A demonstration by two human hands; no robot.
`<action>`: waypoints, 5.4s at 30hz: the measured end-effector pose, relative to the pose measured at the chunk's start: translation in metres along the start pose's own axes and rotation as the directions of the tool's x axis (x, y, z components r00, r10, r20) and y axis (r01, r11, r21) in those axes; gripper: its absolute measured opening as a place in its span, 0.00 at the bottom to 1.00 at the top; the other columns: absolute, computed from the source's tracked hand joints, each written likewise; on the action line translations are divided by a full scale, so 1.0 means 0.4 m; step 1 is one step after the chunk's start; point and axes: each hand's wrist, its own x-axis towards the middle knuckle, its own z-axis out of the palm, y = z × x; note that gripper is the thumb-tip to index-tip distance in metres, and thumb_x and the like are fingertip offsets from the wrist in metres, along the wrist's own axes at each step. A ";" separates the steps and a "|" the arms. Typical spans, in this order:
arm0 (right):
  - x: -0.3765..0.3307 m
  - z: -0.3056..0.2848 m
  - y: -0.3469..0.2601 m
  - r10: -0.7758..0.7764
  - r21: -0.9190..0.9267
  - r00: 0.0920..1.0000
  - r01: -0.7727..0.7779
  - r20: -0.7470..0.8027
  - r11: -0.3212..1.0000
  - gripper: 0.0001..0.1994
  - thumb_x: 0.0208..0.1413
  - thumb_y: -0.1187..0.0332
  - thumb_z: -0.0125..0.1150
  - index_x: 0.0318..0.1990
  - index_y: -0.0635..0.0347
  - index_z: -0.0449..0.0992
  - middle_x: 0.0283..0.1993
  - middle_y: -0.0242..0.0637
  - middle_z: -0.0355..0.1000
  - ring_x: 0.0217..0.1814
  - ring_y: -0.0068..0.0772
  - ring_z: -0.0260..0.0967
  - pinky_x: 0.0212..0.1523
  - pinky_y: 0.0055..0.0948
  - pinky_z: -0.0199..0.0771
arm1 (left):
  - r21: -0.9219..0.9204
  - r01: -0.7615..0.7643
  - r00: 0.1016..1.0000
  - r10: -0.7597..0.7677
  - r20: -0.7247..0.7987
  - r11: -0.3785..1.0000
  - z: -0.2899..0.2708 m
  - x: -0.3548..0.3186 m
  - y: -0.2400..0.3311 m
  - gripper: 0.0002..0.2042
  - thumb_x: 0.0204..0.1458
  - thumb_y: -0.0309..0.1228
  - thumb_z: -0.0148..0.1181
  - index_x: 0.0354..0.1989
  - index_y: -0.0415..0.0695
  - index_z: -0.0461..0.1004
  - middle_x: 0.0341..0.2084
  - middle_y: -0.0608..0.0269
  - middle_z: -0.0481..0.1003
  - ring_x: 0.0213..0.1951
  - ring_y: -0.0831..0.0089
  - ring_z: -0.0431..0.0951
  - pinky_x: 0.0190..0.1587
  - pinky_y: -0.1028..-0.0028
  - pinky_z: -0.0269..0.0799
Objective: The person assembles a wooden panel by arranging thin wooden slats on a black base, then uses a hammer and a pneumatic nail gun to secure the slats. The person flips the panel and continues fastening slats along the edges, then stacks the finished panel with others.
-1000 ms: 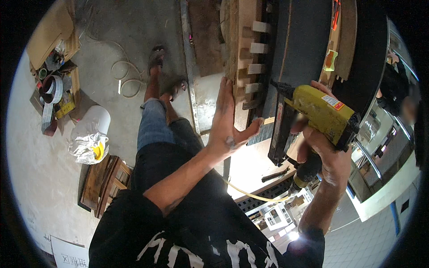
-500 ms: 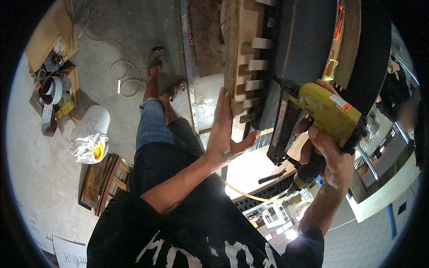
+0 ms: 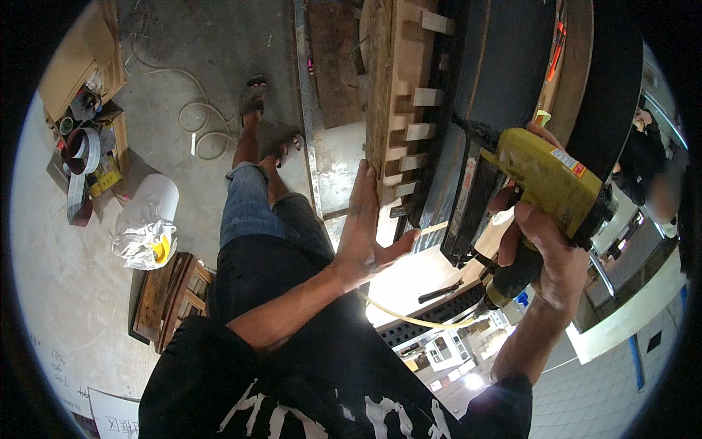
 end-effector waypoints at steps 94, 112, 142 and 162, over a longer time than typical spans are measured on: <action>0.326 -0.103 -0.355 -0.163 0.207 0.984 0.145 0.075 0.968 0.34 0.54 0.73 0.66 0.69 0.62 0.64 0.52 0.49 0.78 0.44 0.36 0.81 0.25 0.25 0.81 | 0.007 0.191 0.971 -0.188 -0.146 0.981 -0.251 0.816 0.212 0.62 0.47 0.54 0.74 0.76 0.33 0.32 0.74 0.29 0.39 0.76 0.38 0.40 0.76 0.49 0.43; 0.439 -0.048 -0.404 -0.067 0.152 0.996 0.057 0.065 0.987 0.32 0.54 0.76 0.62 0.68 0.65 0.65 0.46 0.53 0.78 0.35 0.32 0.80 0.20 0.24 0.78 | 0.102 0.002 0.976 0.020 -0.216 0.995 -0.241 0.816 0.185 0.65 0.43 0.47 0.79 0.76 0.37 0.29 0.69 0.30 0.53 0.69 0.42 0.61 0.69 0.48 0.61; 0.421 -0.029 -0.460 0.185 0.129 0.983 -0.186 0.015 0.974 0.38 0.49 0.71 0.70 0.71 0.60 0.63 0.54 0.49 0.77 0.45 0.32 0.81 0.37 0.28 0.84 | -0.019 0.122 0.987 -0.123 -0.107 0.992 -0.261 0.818 0.202 0.63 0.48 0.59 0.71 0.76 0.37 0.28 0.71 0.25 0.36 0.74 0.28 0.37 0.71 0.37 0.47; 0.504 -0.031 -0.483 0.003 0.087 0.998 0.002 -0.063 0.996 0.41 0.48 0.61 0.72 0.69 0.67 0.63 0.35 0.49 0.81 0.15 0.24 0.74 0.15 0.21 0.78 | 0.039 0.105 0.987 -0.100 -0.124 0.994 -0.274 0.822 0.225 0.65 0.41 0.34 0.79 0.76 0.40 0.26 0.69 0.35 0.49 0.70 0.43 0.58 0.72 0.50 0.59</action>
